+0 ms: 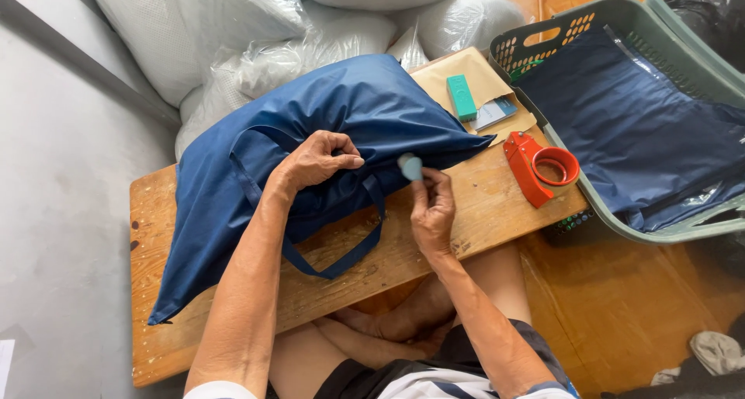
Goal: Using a lint roller to remove debris from a blue fabric bag and a packaged pillow.
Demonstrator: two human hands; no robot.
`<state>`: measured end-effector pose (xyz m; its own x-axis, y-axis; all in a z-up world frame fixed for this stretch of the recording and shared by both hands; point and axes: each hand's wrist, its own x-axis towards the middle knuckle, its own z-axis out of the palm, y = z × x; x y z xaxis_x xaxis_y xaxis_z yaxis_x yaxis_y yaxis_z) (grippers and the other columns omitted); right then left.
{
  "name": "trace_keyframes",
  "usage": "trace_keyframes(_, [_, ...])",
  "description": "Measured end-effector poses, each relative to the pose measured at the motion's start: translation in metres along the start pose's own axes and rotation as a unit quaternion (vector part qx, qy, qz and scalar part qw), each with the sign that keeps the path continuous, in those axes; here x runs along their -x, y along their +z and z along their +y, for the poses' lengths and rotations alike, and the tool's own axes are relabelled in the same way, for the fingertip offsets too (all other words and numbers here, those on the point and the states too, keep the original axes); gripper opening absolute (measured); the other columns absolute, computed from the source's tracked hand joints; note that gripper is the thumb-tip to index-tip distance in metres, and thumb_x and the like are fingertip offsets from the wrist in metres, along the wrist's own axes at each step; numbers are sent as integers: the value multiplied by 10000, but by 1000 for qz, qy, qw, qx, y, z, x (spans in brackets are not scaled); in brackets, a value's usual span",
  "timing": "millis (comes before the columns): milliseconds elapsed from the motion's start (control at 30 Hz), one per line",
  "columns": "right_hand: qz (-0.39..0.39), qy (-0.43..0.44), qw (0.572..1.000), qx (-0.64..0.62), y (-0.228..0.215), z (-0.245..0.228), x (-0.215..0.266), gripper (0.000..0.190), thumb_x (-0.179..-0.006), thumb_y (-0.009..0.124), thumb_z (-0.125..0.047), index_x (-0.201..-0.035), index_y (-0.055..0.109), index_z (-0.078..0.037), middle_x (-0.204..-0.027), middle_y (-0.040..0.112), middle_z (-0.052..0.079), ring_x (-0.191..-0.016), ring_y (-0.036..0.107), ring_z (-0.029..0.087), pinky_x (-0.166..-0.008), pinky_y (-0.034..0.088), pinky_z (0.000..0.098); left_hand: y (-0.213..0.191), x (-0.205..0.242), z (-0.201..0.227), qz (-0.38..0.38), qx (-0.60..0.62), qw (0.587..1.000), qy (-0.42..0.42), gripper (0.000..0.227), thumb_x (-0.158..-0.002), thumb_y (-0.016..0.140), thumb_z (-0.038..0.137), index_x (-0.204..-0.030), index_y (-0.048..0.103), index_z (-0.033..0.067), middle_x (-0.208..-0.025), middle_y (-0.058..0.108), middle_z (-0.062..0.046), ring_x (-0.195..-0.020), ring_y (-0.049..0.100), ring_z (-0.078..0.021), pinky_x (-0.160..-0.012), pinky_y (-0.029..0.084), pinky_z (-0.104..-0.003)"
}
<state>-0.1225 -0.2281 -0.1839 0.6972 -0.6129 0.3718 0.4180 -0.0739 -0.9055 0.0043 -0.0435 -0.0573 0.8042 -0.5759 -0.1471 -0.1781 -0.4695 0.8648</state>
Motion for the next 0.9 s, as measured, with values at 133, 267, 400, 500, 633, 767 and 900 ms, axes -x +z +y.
trace_keyframes(133, [82, -22, 996, 33, -1, 10, -2, 193, -1066, 555, -82, -1252, 522, -121, -841, 557, -17, -707, 523, 48, -687, 465, 185, 2, -1, -3, 1, 6, 1000, 0, 152, -807, 825, 201, -893, 792, 80, -625, 636, -51, -613, 600, -130, -561, 506, -261])
trace_keyframes(267, [-63, 38, 997, 3, 14, 4, 15, 174, -1001, 648, -81, -1168, 632, -127, -800, 598, -14, -693, 560, 56, -678, 517, 208, 2, -4, -4, -1, 8, 1000, 0, 145, -817, 822, 202, -884, 788, 78, -617, 640, -58, -598, 598, -131, -549, 500, -262])
trace_keyframes(400, [24, 13, 998, 58, 10, 2, 9, 183, -1039, 603, -97, -1219, 603, -127, -823, 586, -7, -735, 558, 60, -698, 496, 210, 2, -3, -5, 2, 3, 1000, 12, 138, -823, 820, 206, -887, 791, 87, -639, 640, -64, -621, 604, -137, -563, 508, -272])
trace_keyframes(500, [-53, 44, 997, 34, 20, 6, 21, 152, -1000, 659, -95, -1149, 670, -123, -775, 618, 9, -709, 598, 84, -678, 537, 235, 2, -4, -7, 5, 7, 1000, 16, 142, -817, 829, 207, -884, 792, 87, -635, 642, -66, -618, 610, -136, -565, 511, -268])
trace_keyframes(633, [-118, 80, 990, 9, 15, 3, 15, 162, -963, 689, -74, -1113, 718, -128, -731, 626, -6, -677, 614, 77, -657, 555, 228, 2, -6, -10, 0, 6, 1000, 14, 146, -822, 828, 217, -885, 789, 91, -640, 643, -62, -624, 612, -133, -568, 513, -267])
trace_keyframes(767, [-94, 61, 992, 54, 17, -5, 17, 177, -975, 690, -121, -1146, 710, -163, -781, 637, 7, -720, 607, 86, -695, 551, 259, 3, -5, -12, 2, 7, 1000, 20, 147, -821, 827, 215, -881, 788, 87, -640, 639, -57, -624, 602, -131, -567, 504, -268])
trace_keyframes(900, [-129, 76, 987, 59, 18, -24, 17, 165, -963, 700, -124, -1112, 745, -181, -750, 644, 7, -702, 602, 94, -672, 552, 264, 3, -4, -10, 2, 2, 1000, 19, 150, -824, 824, 224, -879, 786, 90, -642, 631, -57, -636, 591, -131, -582, 496, -276])
